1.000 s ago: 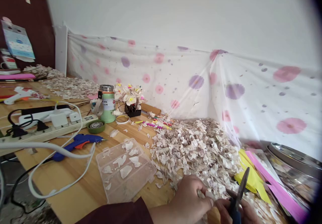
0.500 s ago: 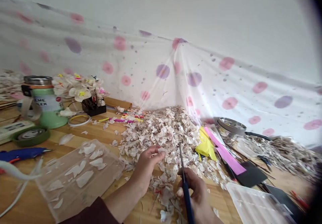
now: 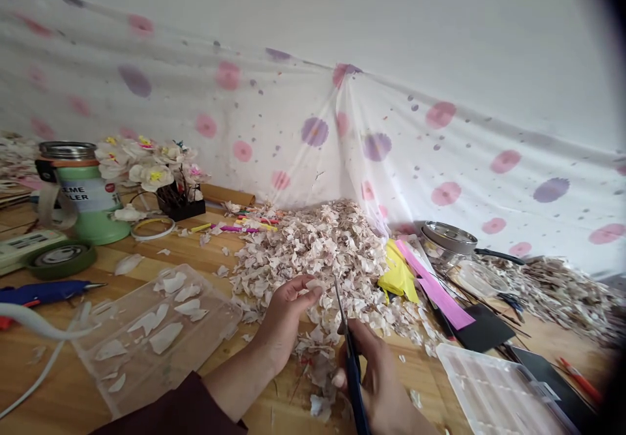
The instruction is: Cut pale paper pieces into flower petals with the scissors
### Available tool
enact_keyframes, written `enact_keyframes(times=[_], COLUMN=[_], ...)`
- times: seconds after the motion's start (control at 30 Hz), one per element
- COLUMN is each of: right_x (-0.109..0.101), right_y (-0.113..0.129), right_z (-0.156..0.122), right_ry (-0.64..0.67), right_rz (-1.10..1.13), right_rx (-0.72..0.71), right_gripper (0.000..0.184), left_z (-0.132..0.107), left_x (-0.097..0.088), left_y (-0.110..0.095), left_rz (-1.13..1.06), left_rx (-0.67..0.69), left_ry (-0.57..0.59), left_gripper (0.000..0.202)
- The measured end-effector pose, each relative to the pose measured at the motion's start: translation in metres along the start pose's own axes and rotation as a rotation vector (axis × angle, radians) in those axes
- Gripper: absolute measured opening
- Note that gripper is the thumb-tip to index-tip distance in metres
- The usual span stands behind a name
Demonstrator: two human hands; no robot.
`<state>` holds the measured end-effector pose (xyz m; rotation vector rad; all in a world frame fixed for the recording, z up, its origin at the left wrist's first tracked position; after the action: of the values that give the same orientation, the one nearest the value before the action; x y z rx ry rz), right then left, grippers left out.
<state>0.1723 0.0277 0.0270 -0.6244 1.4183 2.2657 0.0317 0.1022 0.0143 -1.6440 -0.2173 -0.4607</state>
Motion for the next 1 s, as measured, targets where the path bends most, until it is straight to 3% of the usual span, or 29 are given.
enact_keyframes(times=[0.1,0.3,0.63,1.0], right_x=[-0.002,0.003,0.008,0.011], right_y=[0.01,0.005,0.007,0.002], right_z=[0.004,0.01,0.008,0.006], right_ry=[0.014,0.106,0.161,0.173], right_rz=[-0.065,-0.173,-0.105,-0.069], right_rx=[-0.034,0.072,0.074,0.046], right_gripper=[0.039,0.038,0.035,0.027], left_z=[-0.002,-0.006,-0.004,0.001], left_x=[0.003,0.007,0.005,0.003], left_y=[-0.002,-0.002,0.005,0.015], left_rz=[-0.025,-0.056,-0.083,-0.085], left_rx=[0.015,-0.021,-0.067,-0.054], left_ry=[0.021,0.034,0.0,0.081], left_gripper=[0.02,0.022,0.029,0.026])
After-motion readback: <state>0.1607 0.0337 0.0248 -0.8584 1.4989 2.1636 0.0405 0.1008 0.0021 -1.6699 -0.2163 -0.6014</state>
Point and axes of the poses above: each hand's wrist, its own z-axis towards the middle knuckle, its own x-axis out of the palm, y = z × x, the point moved 8 cm from there along z, towards the middle knuckle, and after that the axes turned 4 degrees about -x, right-handed, at the moved point
